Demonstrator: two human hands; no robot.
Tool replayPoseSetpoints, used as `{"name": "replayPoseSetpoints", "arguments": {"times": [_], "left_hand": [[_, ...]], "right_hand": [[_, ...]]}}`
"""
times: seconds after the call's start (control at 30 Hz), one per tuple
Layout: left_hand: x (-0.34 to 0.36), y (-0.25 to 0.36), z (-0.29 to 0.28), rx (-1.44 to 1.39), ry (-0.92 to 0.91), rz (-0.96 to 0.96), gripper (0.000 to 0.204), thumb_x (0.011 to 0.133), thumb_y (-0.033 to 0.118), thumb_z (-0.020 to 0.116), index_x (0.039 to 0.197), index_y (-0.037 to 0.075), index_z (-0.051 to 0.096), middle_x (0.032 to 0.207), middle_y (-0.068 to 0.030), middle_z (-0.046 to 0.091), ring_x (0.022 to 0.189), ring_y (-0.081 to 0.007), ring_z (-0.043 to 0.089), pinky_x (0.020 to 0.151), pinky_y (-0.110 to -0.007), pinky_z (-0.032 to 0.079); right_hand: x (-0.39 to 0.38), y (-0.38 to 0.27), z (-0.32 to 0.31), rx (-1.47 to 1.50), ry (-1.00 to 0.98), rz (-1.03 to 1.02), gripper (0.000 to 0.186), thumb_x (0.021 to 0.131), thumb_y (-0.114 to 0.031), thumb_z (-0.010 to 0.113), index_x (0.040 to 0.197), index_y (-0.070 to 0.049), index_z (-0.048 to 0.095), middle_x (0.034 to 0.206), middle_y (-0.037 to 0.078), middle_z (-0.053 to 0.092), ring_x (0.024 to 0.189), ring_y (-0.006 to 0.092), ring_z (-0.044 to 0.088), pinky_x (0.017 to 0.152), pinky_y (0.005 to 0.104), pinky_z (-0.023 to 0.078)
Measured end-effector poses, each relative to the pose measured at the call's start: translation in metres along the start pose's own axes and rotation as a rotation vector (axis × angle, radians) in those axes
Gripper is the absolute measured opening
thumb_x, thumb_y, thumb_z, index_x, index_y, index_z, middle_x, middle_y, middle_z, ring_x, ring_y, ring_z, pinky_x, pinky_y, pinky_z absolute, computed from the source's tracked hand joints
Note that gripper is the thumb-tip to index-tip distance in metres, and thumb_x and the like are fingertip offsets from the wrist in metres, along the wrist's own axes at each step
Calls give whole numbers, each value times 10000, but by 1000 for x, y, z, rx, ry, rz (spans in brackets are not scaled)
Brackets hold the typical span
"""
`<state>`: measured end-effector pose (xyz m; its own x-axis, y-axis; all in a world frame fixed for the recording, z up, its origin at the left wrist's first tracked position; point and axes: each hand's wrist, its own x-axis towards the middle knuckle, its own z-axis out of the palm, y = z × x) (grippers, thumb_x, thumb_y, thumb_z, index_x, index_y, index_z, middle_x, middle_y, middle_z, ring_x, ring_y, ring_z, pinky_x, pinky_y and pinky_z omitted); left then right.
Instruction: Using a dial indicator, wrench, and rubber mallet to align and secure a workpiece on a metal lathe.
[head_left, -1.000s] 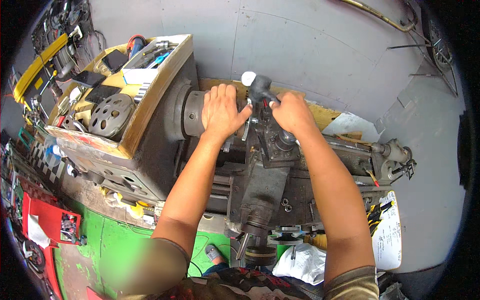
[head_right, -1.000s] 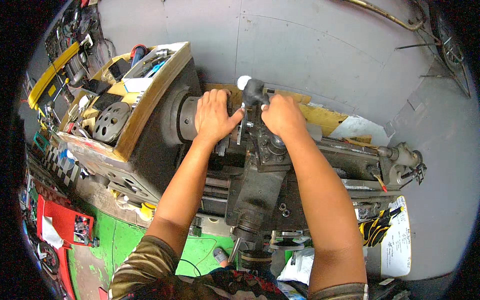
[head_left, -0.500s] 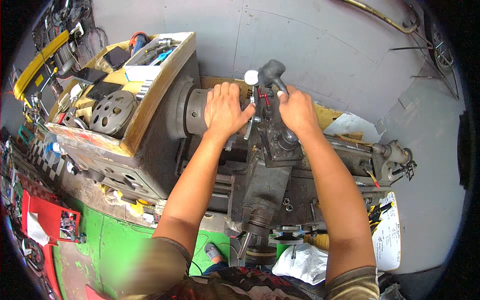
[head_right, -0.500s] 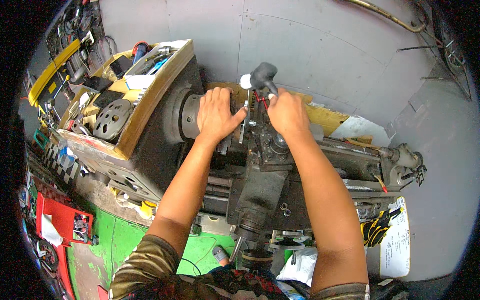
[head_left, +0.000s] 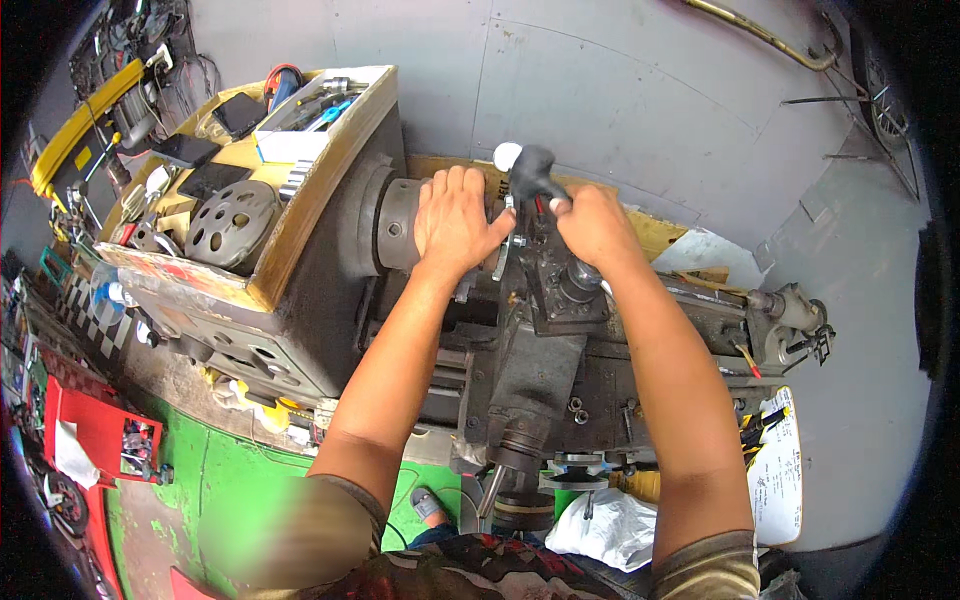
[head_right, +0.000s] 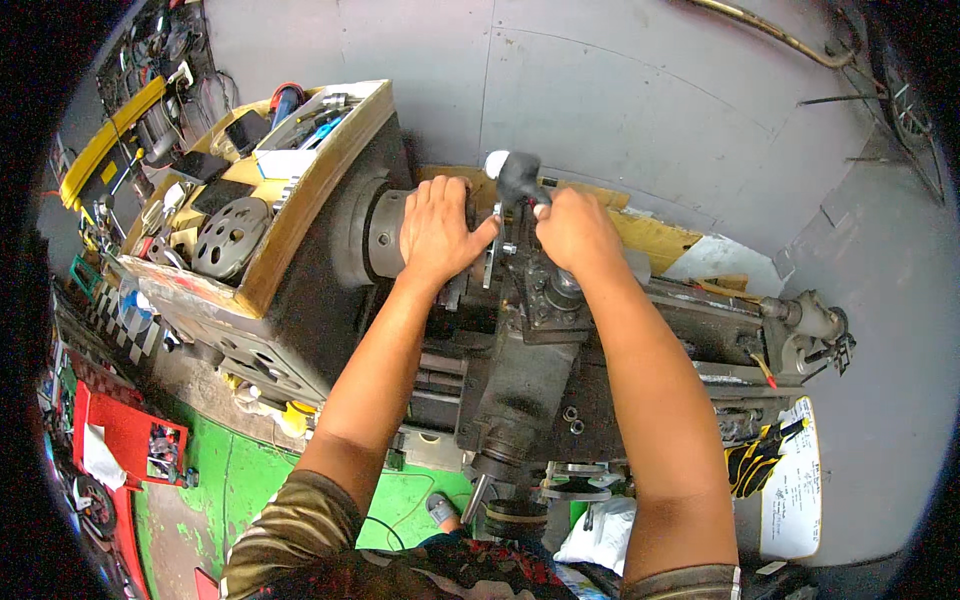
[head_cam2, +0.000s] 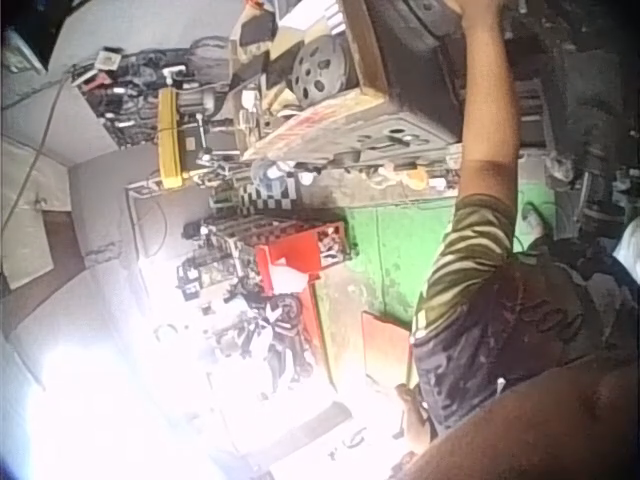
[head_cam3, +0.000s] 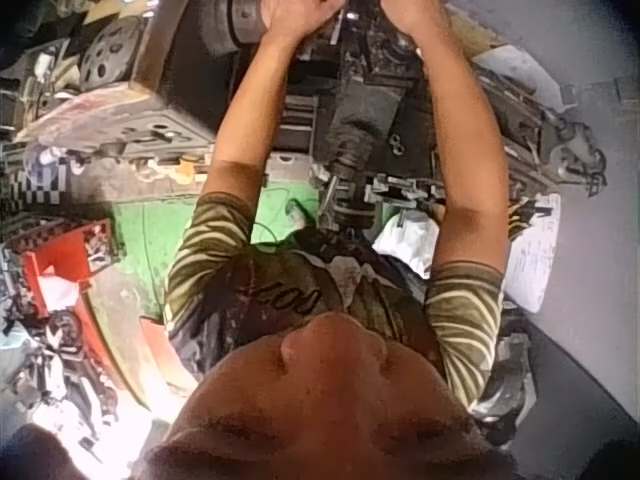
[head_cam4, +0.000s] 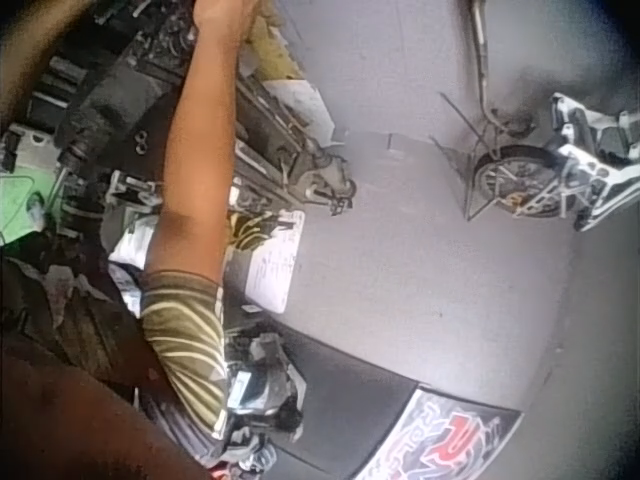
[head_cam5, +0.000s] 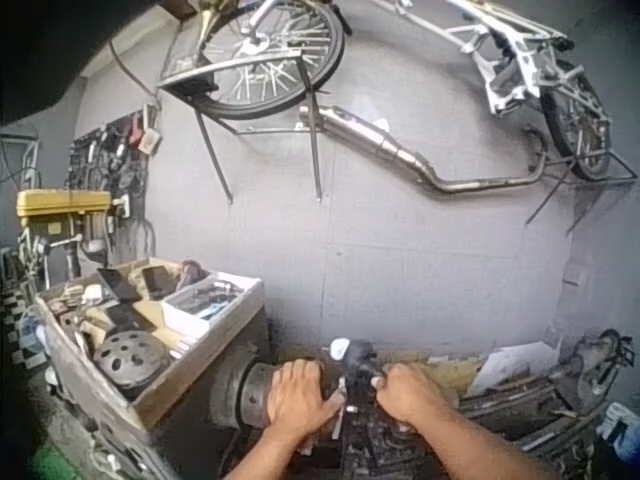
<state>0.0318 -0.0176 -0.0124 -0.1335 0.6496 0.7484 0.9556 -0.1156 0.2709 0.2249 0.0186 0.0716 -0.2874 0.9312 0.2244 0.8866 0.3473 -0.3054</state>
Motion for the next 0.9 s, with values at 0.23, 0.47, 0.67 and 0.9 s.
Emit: {"name": "replayPoseSetpoints", "arguments": {"times": [0.23, 0.47, 0.67, 0.9], "left_hand": [[2, 1, 1, 13, -20, -15, 543, 816, 444, 802, 1128, 35, 630, 1118, -148, 628, 1126, -363, 578, 979, -486, 444], [0, 0, -3, 1, -27, -22, 538, 817, 438, 800, 1129, 33, 630, 1122, -148, 628, 1133, -363, 578, 992, -486, 441], [1, -1, -2, 4, -26, -22, 538, 817, 442, 798, 1126, 35, 633, 1120, -145, 627, 1138, -358, 578, 996, -483, 441], [2, 0, -3, 10, -34, -17, 538, 819, 452, 791, 1120, 36, 632, 1115, -148, 628, 1136, -359, 580, 982, -480, 443]], "right_hand": [[5, 8, 5, -25, -21, -27, 333, 1061, -297, 596, 1175, -20, 742, 1163, 274, 742, 1125, 487, 694, 968, 581, 555], [0, 3, 1, -40, 2, -95, 323, 1054, -280, 606, 1171, -11, 742, 1164, 292, 733, 1119, 503, 690, 977, 578, 560], [-3, -4, -2, 102, 112, 88, 335, 1049, -284, 616, 1222, -28, 745, 1177, 279, 742, 1136, 491, 696, 975, 577, 561], [-2, -1, -3, 50, 28, 48, 330, 1047, -278, 612, 1244, -49, 745, 1133, 290, 746, 1147, 486, 698, 967, 578, 562]]}}
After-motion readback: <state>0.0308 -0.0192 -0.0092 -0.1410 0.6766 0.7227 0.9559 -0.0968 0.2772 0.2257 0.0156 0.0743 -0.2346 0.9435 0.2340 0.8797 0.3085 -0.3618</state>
